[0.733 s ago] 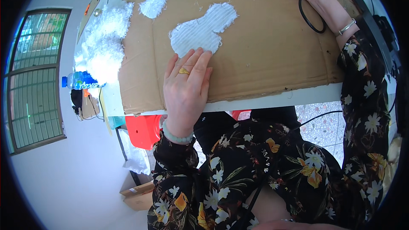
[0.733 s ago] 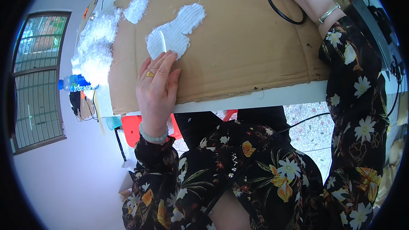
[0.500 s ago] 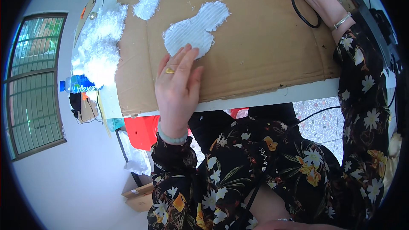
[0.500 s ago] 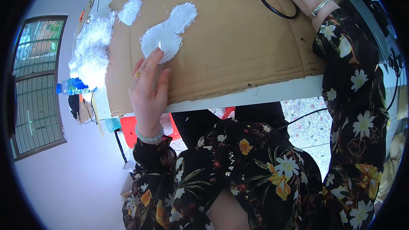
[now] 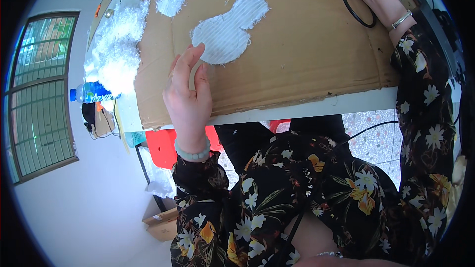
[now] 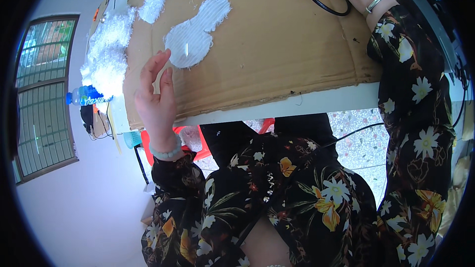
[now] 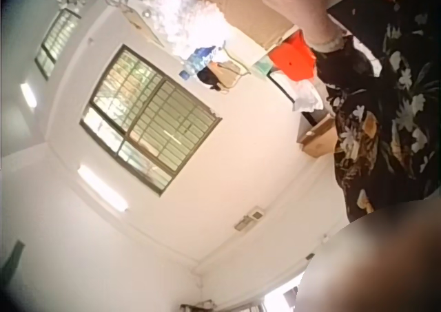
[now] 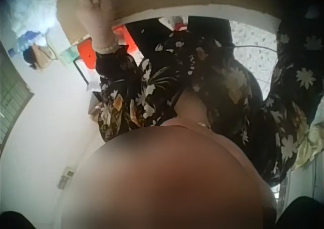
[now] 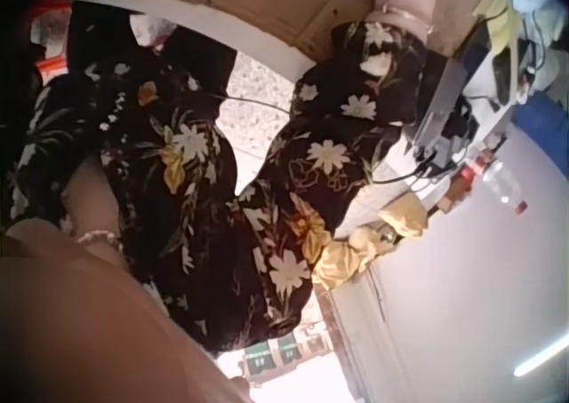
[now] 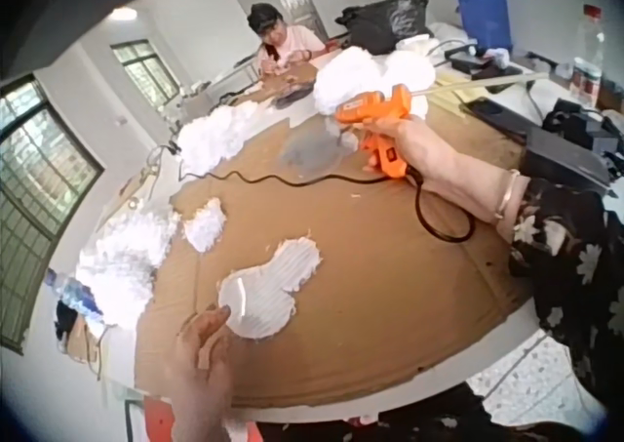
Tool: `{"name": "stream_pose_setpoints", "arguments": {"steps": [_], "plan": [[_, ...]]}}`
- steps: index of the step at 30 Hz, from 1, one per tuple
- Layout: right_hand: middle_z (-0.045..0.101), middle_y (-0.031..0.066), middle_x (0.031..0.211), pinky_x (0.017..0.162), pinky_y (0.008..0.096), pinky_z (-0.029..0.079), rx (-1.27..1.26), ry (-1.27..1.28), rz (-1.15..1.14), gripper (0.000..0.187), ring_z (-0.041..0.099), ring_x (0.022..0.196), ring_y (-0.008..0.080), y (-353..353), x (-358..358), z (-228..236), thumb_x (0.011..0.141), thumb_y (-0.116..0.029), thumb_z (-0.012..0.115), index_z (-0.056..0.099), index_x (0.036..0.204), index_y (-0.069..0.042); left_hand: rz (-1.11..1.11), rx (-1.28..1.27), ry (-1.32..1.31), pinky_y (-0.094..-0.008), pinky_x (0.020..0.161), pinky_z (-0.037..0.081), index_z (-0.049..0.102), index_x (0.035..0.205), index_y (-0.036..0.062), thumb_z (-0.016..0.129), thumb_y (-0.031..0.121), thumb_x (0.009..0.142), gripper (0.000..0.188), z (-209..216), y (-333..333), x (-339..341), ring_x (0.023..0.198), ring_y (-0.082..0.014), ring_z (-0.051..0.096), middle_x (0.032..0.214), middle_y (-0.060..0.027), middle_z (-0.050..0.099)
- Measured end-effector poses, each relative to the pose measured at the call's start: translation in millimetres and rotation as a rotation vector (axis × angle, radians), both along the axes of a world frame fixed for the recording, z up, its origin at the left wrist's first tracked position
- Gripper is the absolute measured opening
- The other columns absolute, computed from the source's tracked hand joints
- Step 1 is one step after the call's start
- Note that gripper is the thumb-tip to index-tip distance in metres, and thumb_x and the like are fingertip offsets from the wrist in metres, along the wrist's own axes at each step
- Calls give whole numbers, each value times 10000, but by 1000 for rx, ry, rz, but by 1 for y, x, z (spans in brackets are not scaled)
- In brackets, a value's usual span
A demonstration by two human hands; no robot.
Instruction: Glue stuffing onto white fabric cutouts using a hot glue gun.
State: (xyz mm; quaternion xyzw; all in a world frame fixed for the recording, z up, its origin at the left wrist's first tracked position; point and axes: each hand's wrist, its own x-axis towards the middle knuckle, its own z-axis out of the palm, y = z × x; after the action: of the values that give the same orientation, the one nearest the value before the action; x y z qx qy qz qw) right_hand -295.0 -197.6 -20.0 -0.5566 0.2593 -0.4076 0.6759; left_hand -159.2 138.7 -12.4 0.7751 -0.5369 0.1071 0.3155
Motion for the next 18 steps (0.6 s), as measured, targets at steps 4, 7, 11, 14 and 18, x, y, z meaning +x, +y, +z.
{"name": "stream_pose_setpoints", "arguments": {"steps": [4, 7, 11, 14, 18], "plan": [[631, 101, 843, 592, 325, 546, 21, -12, 29, 250, 607, 620, 195, -1, 0, 1, 948, -193, 537, 607, 1046, 26, -120, 16, -101, -461, 962, 479, 580, 1088, 37, 622, -26, 842, 257, 6, -8, 6, 1070, -345, 637, 1019, -115, 691], [629, 101, 846, 587, 328, 546, -6, -56, -18, 227, 608, 625, 195, 5, 4, 5, 942, -177, 547, 596, 1038, 23, -130, 111, -242, -472, 947, 483, 570, 1069, 50, 640, -14, 832, 255, 6, -12, 7, 1065, -336, 640, 978, -109, 693], [624, 94, 854, 585, 326, 550, -42, -108, -28, 187, 610, 651, 185, 35, -4, 31, 934, -158, 568, 573, 1028, 4, -201, 160, -281, -484, 937, 484, 575, 1054, 55, 647, 4, 836, 235, 3, -11, 9, 1048, -309, 649, 999, -103, 694], [622, 83, 852, 591, 318, 550, 5, -117, 131, 194, 615, 666, 171, 63, 6, 36, 939, -173, 576, 572, 1039, -7, -184, 175, -293, -484, 936, 485, 578, 1049, 56, 646, 7, 840, 226, 3, -8, 9, 1043, -298, 652, 1051, -101, 692], [621, 77, 852, 622, 314, 560, 72, -41, 294, 203, 623, 688, 165, 85, 12, 36, 946, -183, 581, 573, 1047, -7, -173, 205, -290, -472, 938, 487, 578, 1042, 54, 639, 4, 845, 213, 6, -9, 7, 1054, -299, 649, 1126, -102, 677]]}}
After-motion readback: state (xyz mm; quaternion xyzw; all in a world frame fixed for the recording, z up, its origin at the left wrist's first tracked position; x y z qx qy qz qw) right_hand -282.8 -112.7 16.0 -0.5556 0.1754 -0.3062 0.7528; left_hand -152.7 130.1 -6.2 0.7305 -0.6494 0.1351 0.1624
